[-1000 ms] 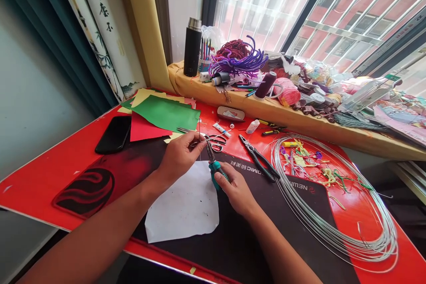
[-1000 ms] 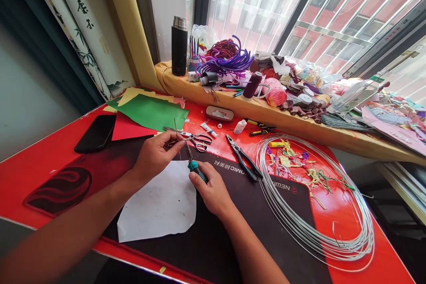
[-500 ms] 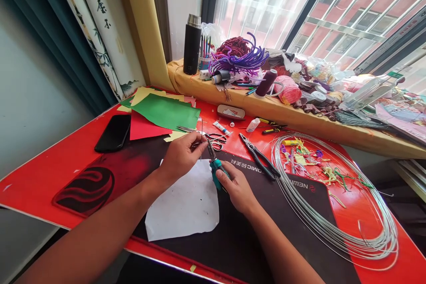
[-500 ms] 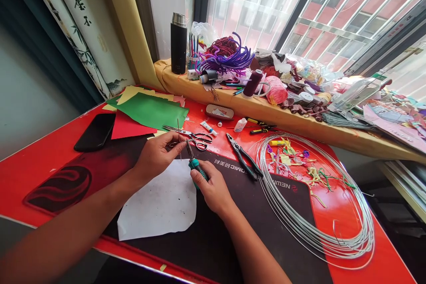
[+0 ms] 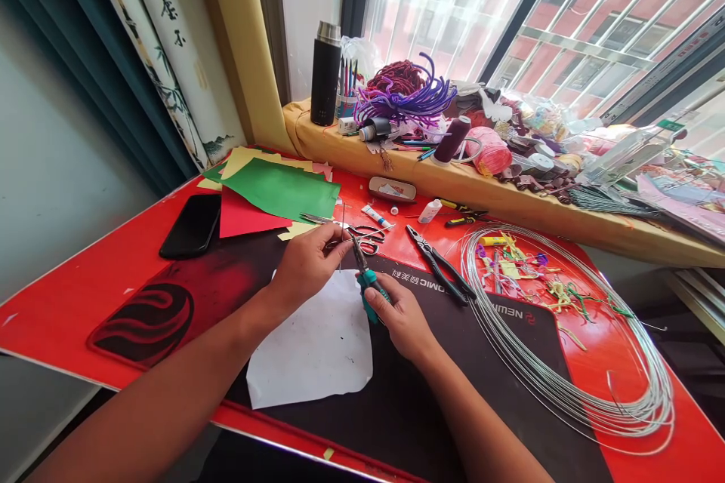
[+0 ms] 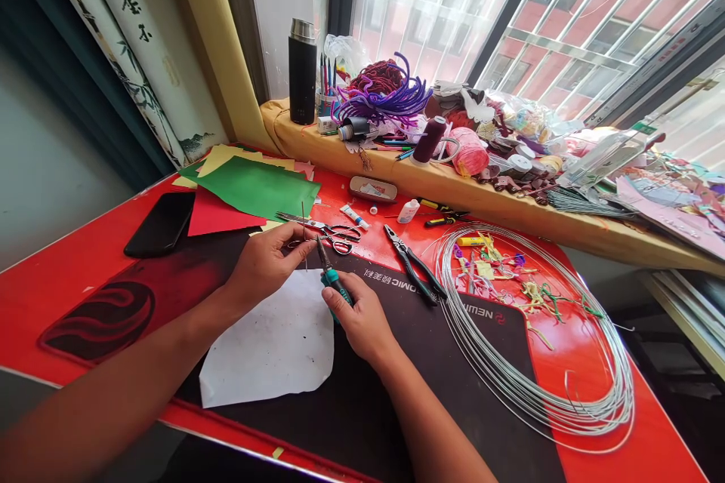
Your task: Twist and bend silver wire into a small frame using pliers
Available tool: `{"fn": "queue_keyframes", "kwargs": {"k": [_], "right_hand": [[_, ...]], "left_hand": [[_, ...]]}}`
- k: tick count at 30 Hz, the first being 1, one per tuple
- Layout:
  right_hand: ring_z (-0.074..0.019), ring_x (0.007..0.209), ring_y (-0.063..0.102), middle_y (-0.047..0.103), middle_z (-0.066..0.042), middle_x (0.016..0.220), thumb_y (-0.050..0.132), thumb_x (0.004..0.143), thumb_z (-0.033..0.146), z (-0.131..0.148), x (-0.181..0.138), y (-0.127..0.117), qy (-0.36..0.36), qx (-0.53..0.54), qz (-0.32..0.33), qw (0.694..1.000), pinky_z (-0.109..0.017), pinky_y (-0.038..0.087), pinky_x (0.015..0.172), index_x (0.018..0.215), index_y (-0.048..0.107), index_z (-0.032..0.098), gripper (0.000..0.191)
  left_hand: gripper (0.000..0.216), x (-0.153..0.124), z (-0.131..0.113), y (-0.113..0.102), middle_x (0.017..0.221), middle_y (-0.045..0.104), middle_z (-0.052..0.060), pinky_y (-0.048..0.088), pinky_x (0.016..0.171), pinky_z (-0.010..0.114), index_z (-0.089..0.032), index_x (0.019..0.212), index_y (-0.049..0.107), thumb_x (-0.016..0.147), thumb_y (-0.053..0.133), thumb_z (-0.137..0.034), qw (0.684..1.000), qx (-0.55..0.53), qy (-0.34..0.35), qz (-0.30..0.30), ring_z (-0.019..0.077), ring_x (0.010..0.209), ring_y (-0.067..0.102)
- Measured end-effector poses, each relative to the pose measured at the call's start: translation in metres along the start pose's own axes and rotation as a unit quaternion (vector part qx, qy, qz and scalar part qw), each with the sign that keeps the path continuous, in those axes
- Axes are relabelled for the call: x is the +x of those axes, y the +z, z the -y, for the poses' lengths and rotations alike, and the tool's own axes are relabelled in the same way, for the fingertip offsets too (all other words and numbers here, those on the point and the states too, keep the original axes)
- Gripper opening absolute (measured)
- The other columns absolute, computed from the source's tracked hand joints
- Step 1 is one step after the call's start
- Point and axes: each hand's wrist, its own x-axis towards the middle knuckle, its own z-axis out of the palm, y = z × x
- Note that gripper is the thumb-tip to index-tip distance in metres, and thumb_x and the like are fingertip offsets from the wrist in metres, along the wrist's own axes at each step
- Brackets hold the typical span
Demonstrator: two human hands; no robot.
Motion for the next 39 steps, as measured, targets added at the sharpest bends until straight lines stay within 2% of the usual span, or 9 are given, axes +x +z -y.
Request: {"fn": "queue_keyframes", "kwargs": {"k": [5, 12, 19, 23, 29, 34, 39], "right_hand": [[-0.0275, 0.105, 0.063, 0.069, -0.009, 0.11, 0.059, 0.096, 0.061, -0.001, -0.001, 0.002, 0.01, -0.013, 0.004, 1.0, -0.039, 0.047, 0.095, 0.122, 0.071, 0.021, 0.049], [-0.0261, 0.106, 0.063, 0.071, -0.008, 0.115, 0.061, 0.095, 0.055, 0.002, -0.001, 0.002, 0.018, -0.018, 0.003, 1.0, -0.038, 0.047, 0.095, 0.123, 0.069, 0.021, 0.045], [-0.0223, 0.095, 0.06, 0.068, -0.005, 0.106, 0.06, 0.096, 0.049, 0.004, -0.001, 0.006, 0.021, -0.052, 0.003, 0.998, -0.033, 0.045, 0.085, 0.11, 0.065, 0.02, 0.033], [-0.0215, 0.091, 0.058, 0.066, -0.004, 0.101, 0.058, 0.097, 0.045, 0.003, -0.001, 0.009, 0.017, -0.091, 0.002, 0.996, -0.032, 0.044, 0.082, 0.105, 0.063, 0.02, 0.027], [-0.0211, 0.087, 0.056, 0.064, -0.004, 0.094, 0.054, 0.099, 0.048, 0.001, -0.001, 0.007, 0.012, -0.074, 0.016, 0.997, -0.031, 0.044, 0.077, 0.101, 0.063, 0.02, 0.03], [-0.0212, 0.089, 0.057, 0.066, -0.005, 0.098, 0.053, 0.101, 0.049, 0.002, -0.002, 0.002, -0.005, -0.028, 0.03, 0.999, -0.032, 0.046, 0.08, 0.099, 0.064, 0.019, 0.032], [-0.0227, 0.092, 0.059, 0.068, -0.007, 0.099, 0.055, 0.099, 0.053, 0.001, -0.002, 0.0, 0.016, -0.026, -0.001, 1.0, -0.033, 0.046, 0.079, 0.106, 0.067, 0.018, 0.037]], "left_hand": [[0.011, 0.001, -0.001, -0.001, 0.09, 0.077, 0.002, 0.05, 0.073, 0.028, -0.022, 0.09, 0.071, 0.092, 0.066, -0.032, 1.0, -0.008, -0.01, 0.005, 0.0196, 0.081, 0.07], [0.018, 0.003, -0.002, -0.001, 0.078, 0.071, -0.001, 0.05, 0.059, 0.026, -0.021, 0.088, 0.07, 0.088, 0.069, -0.039, 0.991, -0.1, -0.088, 0.03, 0.0146, 0.062, 0.061], [0.023, 0.005, -0.003, 0.001, 0.064, 0.065, -0.002, 0.052, 0.052, 0.026, -0.019, 0.08, 0.065, 0.081, 0.074, -0.04, 0.972, -0.184, -0.136, 0.046, 0.0148, 0.054, 0.061], [0.027, 0.005, 0.001, 0.004, 0.064, 0.066, 0.0, 0.052, 0.052, 0.027, -0.018, 0.081, 0.065, 0.079, 0.075, -0.043, 0.965, -0.208, -0.152, 0.052, 0.0144, 0.053, 0.061], [0.03, 0.007, 0.005, 0.006, 0.063, 0.064, -0.001, 0.051, 0.052, 0.026, -0.018, 0.081, 0.064, 0.079, 0.077, -0.044, 0.964, -0.216, -0.149, 0.052, 0.0135, 0.053, 0.061], [0.036, 0.011, 0.007, 0.002, 0.066, 0.064, -0.001, 0.051, 0.051, 0.027, -0.018, 0.081, 0.062, 0.076, 0.081, -0.048, 0.949, -0.258, -0.175, 0.046, 0.0136, 0.052, 0.06], [0.03, 0.007, 0.007, 0.002, 0.073, 0.067, 0.0, 0.051, 0.057, 0.026, -0.02, 0.087, 0.065, 0.082, 0.077, -0.047, 0.972, -0.186, -0.14, 0.024, 0.014, 0.06, 0.061]]}}
